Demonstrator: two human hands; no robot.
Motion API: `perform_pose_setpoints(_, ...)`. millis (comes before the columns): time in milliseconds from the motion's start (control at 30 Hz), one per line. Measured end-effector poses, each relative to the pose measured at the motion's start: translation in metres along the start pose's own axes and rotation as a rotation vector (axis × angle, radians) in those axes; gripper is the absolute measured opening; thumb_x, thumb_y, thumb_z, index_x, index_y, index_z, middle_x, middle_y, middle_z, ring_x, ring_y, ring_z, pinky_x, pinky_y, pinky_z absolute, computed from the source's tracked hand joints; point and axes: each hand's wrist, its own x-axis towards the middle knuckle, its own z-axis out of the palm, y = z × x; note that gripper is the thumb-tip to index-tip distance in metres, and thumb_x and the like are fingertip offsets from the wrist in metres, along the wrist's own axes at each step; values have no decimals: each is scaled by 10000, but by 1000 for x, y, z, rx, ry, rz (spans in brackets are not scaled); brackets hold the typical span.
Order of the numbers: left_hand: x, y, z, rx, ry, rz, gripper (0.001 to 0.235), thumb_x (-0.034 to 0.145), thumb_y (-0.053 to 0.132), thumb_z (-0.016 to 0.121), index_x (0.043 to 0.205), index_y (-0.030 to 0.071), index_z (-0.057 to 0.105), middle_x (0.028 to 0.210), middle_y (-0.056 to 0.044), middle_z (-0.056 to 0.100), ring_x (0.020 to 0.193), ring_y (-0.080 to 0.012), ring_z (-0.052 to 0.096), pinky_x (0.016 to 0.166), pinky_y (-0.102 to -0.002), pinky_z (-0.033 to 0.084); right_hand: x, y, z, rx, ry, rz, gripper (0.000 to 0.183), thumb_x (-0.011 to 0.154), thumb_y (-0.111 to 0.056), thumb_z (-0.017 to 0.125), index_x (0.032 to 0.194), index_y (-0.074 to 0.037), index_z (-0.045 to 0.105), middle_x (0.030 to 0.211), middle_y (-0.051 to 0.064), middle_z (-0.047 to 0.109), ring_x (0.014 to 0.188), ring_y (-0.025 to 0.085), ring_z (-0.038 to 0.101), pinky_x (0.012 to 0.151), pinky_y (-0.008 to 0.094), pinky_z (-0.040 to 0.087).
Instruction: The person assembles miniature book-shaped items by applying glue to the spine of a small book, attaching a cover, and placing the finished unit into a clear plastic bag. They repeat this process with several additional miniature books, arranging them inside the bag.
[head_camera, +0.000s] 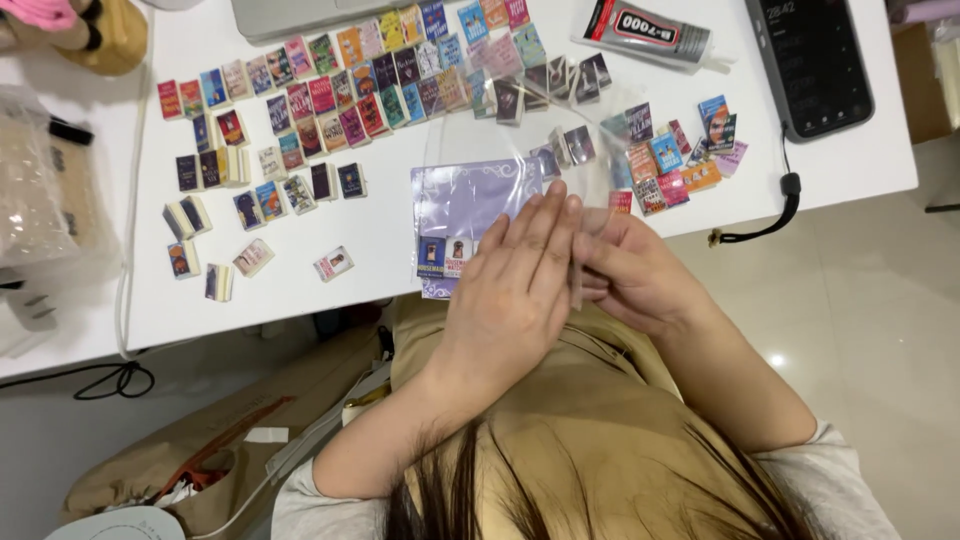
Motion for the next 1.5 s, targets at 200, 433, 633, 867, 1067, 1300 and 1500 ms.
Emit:
perform_pose_setpoints(200, 3, 3, 3, 166, 25, -33, 537, 1116, 196, 456, 1577, -29, 299, 1630, -202, 427, 1494, -323, 518, 1258, -470, 375, 7, -3, 1, -65, 14, -2, 227, 977, -256, 695, 869, -81, 600, 615, -58, 330, 513, 48, 245, 483, 211, 183)
perform_pose_setpoints(433, 3, 0, 7, 182, -35, -93, 682, 1011, 158, 555, 1590, -34, 248, 1656, -204, 371, 1532, -336, 435, 1278, -472, 313, -2, -17, -11, -168, 193, -154, 107, 946, -107, 682, 872, -50, 629, 726, -9, 481, 546, 56, 295, 488, 177, 204)
perform_pose_setpoints(633, 4, 2, 9, 211, -64, -133, 733, 981, 161, 580, 1599, -21, 231, 1671, -186, 345, 1539, -329, 416, 1284, -477, 292, -6, -20, -8, -289, 310, -259, 87, 933, -68, 658, 848, -63, 645, 674, -4, 445, 578, 85, 327, 522, 205, 252)
perform_pose_setpoints(867, 3, -1, 21, 212, 107, -131, 677, 974, 87, 505, 1589, -74, 273, 1584, -289, 433, 1434, -421, 504, 1194, -574, 342, -3, -22, -2, -170, 433, -401, 97, 933, -57, 604, 837, -48, 612, 692, -46, 369, 594, 11, 350, 485, 154, 213)
perform_pose_setpoints(1067, 6, 4, 23, 255, 148, -133, 599, 1033, 142, 468, 1581, -45, 314, 1591, -258, 432, 1451, -407, 487, 1207, -583, 321, 1, -48, 5, -263, 223, -473, 204, 952, -148, 632, 804, -39, 543, 684, 25, 358, 550, 113, 421, 506, 204, 367)
perform_pose_setpoints(1300, 6, 4, 21, 273, 188, -98, 586, 1032, 169, 477, 1574, -17, 356, 1577, -227, 457, 1444, -379, 487, 1198, -575, 329, 26, -37, -15, 139, 85, -79, 545, 1070, -526, 486, 869, -48, 652, 639, -47, 310, 468, 21, 384, 682, 324, 635)
perform_pose_setpoints(1500, 7, 6, 10, 254, 195, -48, 545, 1025, 173, 489, 1528, -26, 425, 1532, -254, 488, 1397, -400, 513, 1156, -565, 360, 46, -46, -15, 167, 199, 19, 538, 1058, -505, 490, 921, -6, 638, 614, -58, 250, 422, 40, 270, 388, 189, 325)
